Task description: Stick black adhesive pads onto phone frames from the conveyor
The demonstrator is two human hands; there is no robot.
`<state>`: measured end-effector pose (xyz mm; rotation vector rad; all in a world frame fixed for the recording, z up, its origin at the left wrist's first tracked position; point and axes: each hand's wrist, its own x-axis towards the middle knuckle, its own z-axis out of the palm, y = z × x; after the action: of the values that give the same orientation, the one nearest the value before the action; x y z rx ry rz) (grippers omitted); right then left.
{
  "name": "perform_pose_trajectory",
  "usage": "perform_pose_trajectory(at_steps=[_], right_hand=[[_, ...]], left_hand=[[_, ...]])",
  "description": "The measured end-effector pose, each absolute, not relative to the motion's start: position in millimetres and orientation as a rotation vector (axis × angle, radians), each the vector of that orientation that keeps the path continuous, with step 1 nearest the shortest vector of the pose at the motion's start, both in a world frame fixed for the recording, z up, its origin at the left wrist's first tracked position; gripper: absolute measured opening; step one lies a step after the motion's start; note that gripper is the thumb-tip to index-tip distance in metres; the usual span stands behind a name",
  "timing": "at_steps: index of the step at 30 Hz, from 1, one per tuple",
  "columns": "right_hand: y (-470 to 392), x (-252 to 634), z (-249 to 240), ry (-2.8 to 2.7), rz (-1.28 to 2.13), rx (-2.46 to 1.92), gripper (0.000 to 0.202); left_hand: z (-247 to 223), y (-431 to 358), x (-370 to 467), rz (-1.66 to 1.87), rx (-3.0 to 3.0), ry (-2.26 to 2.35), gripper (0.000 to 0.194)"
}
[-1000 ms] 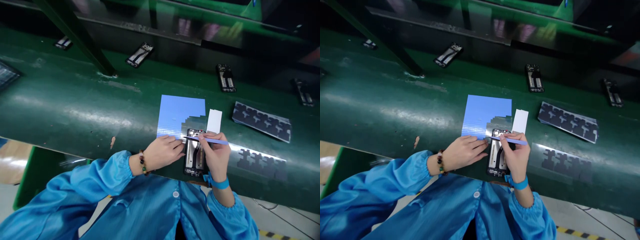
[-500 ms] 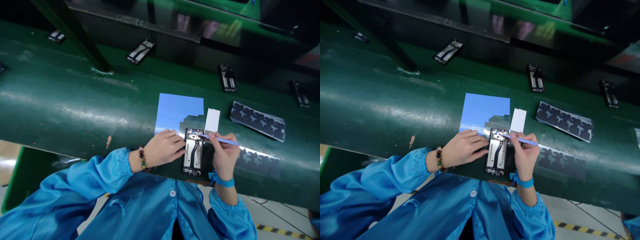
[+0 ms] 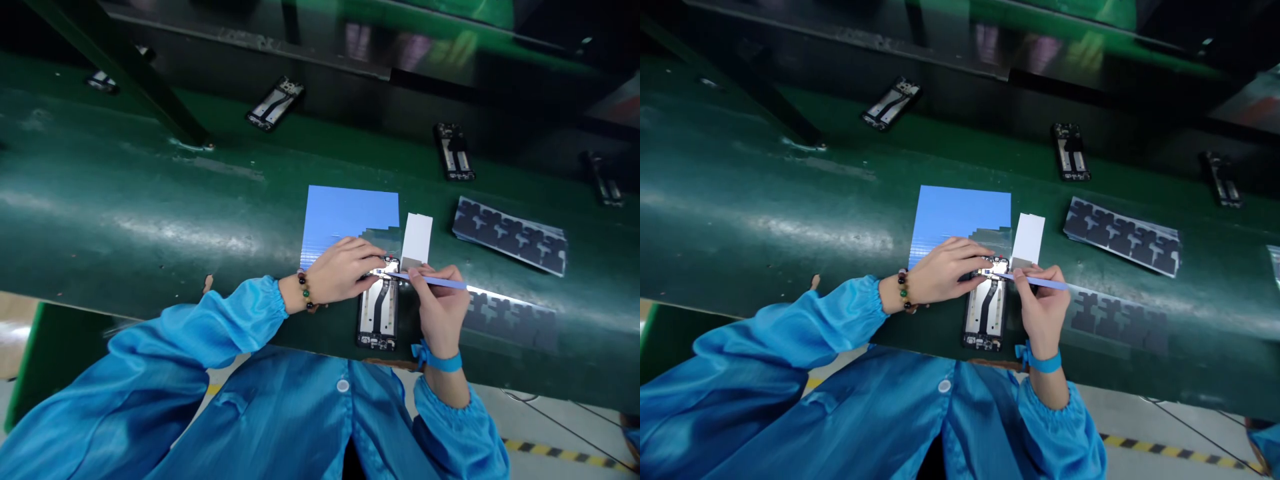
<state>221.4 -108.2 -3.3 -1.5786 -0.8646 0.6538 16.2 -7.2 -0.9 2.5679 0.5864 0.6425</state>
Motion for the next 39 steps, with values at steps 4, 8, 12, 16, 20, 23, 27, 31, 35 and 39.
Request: perform_pose_trajectory(at_steps=[4,8,12,16,20,23,27,31,35,39], right_hand=[[-109,220,-4,-0.874,0.664,-1.568,0.034],[-112,233,1,-0.726,0.569,-1.527,0.037],[-116,267,5,-0.633,0.409,-1.591,0.040],[-119,295,-3,-0.683,0.394,-1.725,0.043],[-118,302,-11,-0.684,0.406,-1.703,0.046],[-115,299,-12,-0.721,0.415,-1.714,0.045],[-114,295,-12,-0.739,0.472,-1.711,0.043],[-110,295,-13,-0.731,0.527,-1.692,0.043],[-115,292,-3,-0.648,0.534,-1.615,0.044],[-148,266,14,-0.616,0.593,-1.546,0.040]], left_hand=[[0,-9,17,0.646,2.647,0.559,0.020],[2,-18,15,0.600,2.865,0.522,0.020],[-2,-28,12,0.638,2.999,0.501,0.019],[-4,-26,27,0.845,2.931,0.400,0.012],[1,-19,63,0.683,2.929,0.354,0.031],[3,-17,81,0.530,2.968,0.388,0.045],[0,-17,83,0.508,2.987,0.397,0.048],[-3,-17,82,0.503,2.985,0.386,0.047],[-1,-18,80,0.523,2.951,0.376,0.046],[10,-25,50,0.591,2.829,0.325,0.027]])
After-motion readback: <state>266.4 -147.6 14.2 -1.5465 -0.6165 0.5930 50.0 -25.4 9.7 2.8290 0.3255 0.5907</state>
